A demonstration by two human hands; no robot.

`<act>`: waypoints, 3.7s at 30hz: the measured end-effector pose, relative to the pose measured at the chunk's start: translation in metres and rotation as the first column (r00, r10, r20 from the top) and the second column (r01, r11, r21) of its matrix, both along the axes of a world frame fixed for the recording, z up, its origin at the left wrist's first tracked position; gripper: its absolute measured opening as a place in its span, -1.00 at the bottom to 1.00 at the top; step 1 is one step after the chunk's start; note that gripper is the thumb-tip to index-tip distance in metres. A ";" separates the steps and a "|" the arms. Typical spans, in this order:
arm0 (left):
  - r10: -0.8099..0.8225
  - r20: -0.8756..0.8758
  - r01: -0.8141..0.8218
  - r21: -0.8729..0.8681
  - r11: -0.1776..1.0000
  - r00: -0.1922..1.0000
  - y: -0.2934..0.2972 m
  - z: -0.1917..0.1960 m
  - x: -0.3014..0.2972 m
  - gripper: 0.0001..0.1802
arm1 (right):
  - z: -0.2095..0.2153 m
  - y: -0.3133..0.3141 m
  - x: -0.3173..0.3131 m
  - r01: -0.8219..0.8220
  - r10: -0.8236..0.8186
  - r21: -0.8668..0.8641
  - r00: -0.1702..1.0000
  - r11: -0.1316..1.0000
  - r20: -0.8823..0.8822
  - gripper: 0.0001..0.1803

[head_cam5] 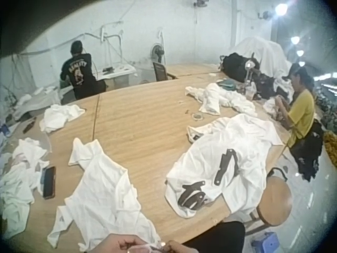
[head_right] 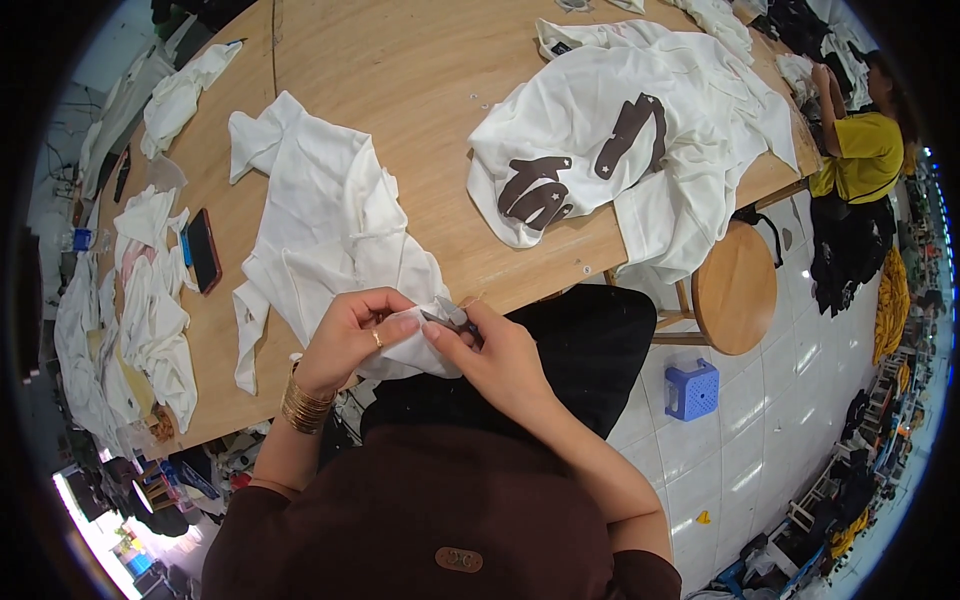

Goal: Trimming loose threads from white t-shirts using a pair of thread snips.

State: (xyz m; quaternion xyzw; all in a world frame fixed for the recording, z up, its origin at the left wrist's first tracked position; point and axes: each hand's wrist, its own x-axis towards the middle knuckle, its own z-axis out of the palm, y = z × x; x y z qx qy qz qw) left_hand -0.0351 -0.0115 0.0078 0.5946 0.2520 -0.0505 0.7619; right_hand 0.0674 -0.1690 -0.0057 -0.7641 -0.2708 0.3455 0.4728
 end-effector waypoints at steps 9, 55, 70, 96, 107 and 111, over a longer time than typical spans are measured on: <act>-0.076 -0.016 0.076 0.044 0.996 0.997 0.002 -0.006 -0.005 -0.81 | -0.006 -0.003 0.012 0.306 -0.063 0.155 0.599 0.939 -0.798 -0.56; -0.299 0.008 0.213 0.685 0.696 0.954 -0.010 0.012 0.014 -0.78 | -0.035 0.000 0.034 -0.211 0.282 0.266 0.921 0.941 -0.267 -0.68; -0.344 -0.144 0.318 0.789 0.526 0.928 -0.022 0.021 0.032 -0.83 | -0.053 -0.003 0.030 -0.051 0.181 0.278 0.867 0.959 -0.465 -0.81; -0.090 0.101 -0.045 0.875 0.483 0.991 -0.024 -0.007 0.023 -0.84 | -0.058 -0.016 0.023 0.305 0.052 0.349 0.683 0.886 -0.729 -0.79; -0.002 0.114 -0.088 0.772 0.629 0.993 -0.022 0.001 0.029 -0.89 | -0.021 -0.106 0.085 0.238 -0.224 -0.042 0.951 0.970 0.212 -0.87; 0.048 0.094 -0.098 0.669 0.737 0.994 -0.016 0.001 0.024 -0.88 | -0.023 -0.078 0.075 0.291 -0.247 0.001 0.809 0.957 0.534 -0.83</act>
